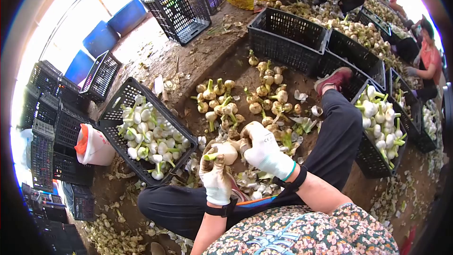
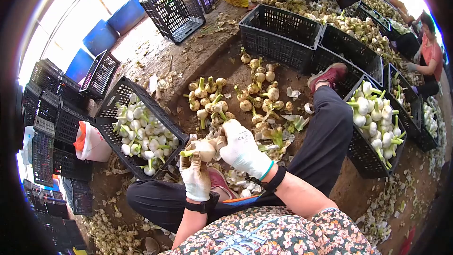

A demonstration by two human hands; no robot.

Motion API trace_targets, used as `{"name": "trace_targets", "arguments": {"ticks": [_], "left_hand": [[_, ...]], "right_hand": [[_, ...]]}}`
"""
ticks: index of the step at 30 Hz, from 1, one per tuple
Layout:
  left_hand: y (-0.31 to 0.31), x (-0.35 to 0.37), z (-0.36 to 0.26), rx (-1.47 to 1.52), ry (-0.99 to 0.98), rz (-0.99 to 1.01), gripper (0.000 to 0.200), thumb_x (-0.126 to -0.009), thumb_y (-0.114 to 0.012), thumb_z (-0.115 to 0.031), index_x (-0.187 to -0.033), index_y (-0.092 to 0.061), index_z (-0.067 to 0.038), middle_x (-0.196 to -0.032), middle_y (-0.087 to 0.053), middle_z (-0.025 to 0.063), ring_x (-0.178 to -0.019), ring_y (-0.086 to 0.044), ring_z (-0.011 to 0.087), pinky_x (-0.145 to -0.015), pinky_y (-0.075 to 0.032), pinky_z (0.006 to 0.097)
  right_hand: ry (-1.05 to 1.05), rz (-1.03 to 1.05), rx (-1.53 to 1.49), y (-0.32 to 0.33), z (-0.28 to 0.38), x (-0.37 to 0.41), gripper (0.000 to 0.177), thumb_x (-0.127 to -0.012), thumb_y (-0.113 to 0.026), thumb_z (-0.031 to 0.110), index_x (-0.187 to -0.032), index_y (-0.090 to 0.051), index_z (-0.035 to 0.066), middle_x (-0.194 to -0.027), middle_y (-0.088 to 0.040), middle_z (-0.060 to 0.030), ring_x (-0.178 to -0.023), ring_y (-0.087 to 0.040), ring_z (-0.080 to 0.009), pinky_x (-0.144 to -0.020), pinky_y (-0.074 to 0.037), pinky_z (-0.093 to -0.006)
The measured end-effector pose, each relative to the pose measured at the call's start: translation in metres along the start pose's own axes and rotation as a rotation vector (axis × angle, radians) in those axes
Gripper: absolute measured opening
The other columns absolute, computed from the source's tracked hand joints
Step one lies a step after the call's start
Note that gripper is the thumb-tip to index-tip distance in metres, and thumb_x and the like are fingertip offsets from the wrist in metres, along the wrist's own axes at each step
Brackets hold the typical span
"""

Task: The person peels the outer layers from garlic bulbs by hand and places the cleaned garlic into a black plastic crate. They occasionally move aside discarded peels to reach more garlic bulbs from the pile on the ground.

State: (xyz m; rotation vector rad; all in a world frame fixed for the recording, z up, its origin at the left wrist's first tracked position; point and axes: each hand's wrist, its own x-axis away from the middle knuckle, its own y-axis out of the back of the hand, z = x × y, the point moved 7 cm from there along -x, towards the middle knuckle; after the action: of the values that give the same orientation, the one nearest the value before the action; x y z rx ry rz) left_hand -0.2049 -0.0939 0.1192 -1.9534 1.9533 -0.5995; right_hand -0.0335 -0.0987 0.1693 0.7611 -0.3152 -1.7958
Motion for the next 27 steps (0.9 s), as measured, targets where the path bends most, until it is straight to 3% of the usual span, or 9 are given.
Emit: {"name": "trace_targets", "arguments": {"ticks": [3,10,12,14,15,19,22,25,27], "left_hand": [[0.004,0.000,0.007,0.078,0.061,-0.014,0.042,-0.088,-0.074,-0.013,-0.126,-0.058,-0.002,-0.119,-0.064,0.0084,-0.104,-0.064,0.0179,-0.084,-0.054,0.0274],[-0.007,-0.003,0.011,0.367,0.180,0.148,0.036,-0.094,-0.064,-0.015,-0.128,-0.057,-0.006,-0.135,-0.057,0.0121,-0.119,-0.058,0.0260,-0.099,-0.051,0.0381],[-0.008,-0.007,0.013,0.583,0.226,0.164,0.041,-0.093,-0.065,-0.017,-0.131,-0.055,-0.007,-0.142,-0.051,0.0133,-0.127,-0.053,0.0275,-0.106,-0.045,0.0421],[-0.002,-0.011,0.015,0.491,0.183,0.189,0.044,-0.093,-0.064,-0.025,-0.134,-0.054,-0.012,-0.145,-0.049,0.0109,-0.134,-0.046,0.0296,-0.107,-0.044,0.0491],[0.000,-0.011,0.014,0.399,0.145,0.173,0.046,-0.093,-0.065,-0.026,-0.135,-0.053,-0.012,-0.145,-0.049,0.0104,-0.133,-0.046,0.0292,-0.106,-0.045,0.0482],[-0.009,-0.008,0.008,0.223,0.142,0.158,0.049,-0.093,-0.066,-0.022,-0.137,-0.049,-0.008,-0.139,-0.053,0.0098,-0.125,-0.052,0.0249,-0.105,-0.046,0.0414],[-0.013,-0.006,0.004,0.115,0.077,0.155,0.045,-0.096,-0.064,-0.018,-0.137,-0.047,-0.006,-0.130,-0.058,0.0093,-0.117,-0.057,0.0203,-0.101,-0.047,0.0347],[0.002,-0.014,0.011,0.244,0.098,0.117,0.043,-0.096,-0.064,-0.019,-0.134,-0.050,-0.006,-0.128,-0.059,0.0090,-0.117,-0.057,0.0200,-0.100,-0.047,0.0344],[0.011,-0.022,0.014,0.367,0.095,0.103,0.035,-0.096,-0.062,-0.020,-0.130,-0.056,-0.012,-0.137,-0.054,0.0117,-0.126,-0.052,0.0290,-0.105,-0.043,0.0487]], "right_hand": [[-0.107,-0.066,-0.075,0.003,-0.017,0.003,0.015,-0.077,-0.065,0.003,-0.090,-0.060,0.001,-0.087,-0.059,-0.0170,-0.081,-0.059,-0.0354,-0.073,-0.048,-0.0408],[-0.323,-0.055,0.046,0.008,-0.062,0.009,0.016,-0.079,-0.065,0.007,-0.092,-0.058,0.000,-0.091,-0.064,-0.0200,-0.084,-0.064,-0.0337,-0.074,-0.051,-0.0405],[-0.527,0.034,-0.074,0.009,-0.067,0.009,0.018,-0.084,-0.066,0.009,-0.099,-0.060,-0.001,-0.097,-0.067,-0.0169,-0.086,-0.066,-0.0228,-0.075,-0.052,-0.0339],[-0.714,0.246,-0.741,-0.017,-0.069,0.019,0.027,-0.088,-0.069,0.014,-0.109,-0.061,-0.002,-0.102,-0.067,-0.0116,-0.091,-0.064,-0.0141,-0.078,-0.051,-0.0282],[-0.515,0.248,-0.948,-0.025,-0.056,0.017,0.041,-0.088,-0.074,0.019,-0.122,-0.060,0.001,-0.107,-0.066,-0.0074,-0.094,-0.062,-0.0132,-0.082,-0.051,-0.0276],[-0.246,0.247,-0.725,-0.035,-0.006,0.019,0.037,-0.086,-0.074,0.012,-0.121,-0.065,0.005,-0.120,-0.061,-0.0080,-0.096,-0.059,-0.0113,-0.085,-0.050,-0.0271],[-0.239,0.133,-0.775,-0.036,-0.003,0.016,0.025,-0.087,-0.071,0.008,-0.112,-0.067,0.002,-0.109,-0.065,-0.0071,-0.091,-0.059,-0.0097,-0.080,-0.050,-0.0256],[-0.649,0.163,-0.798,-0.042,-0.019,0.015,0.010,-0.089,-0.065,0.002,-0.098,-0.067,-0.002,-0.084,-0.068,-0.0040,-0.077,-0.060,-0.0092,-0.071,-0.051,-0.0252],[-0.671,0.106,-0.768,-0.044,-0.041,0.016,0.010,-0.089,-0.065,0.004,-0.098,-0.067,-0.002,-0.085,-0.068,-0.0045,-0.078,-0.060,-0.0092,-0.071,-0.051,-0.0249]]}}
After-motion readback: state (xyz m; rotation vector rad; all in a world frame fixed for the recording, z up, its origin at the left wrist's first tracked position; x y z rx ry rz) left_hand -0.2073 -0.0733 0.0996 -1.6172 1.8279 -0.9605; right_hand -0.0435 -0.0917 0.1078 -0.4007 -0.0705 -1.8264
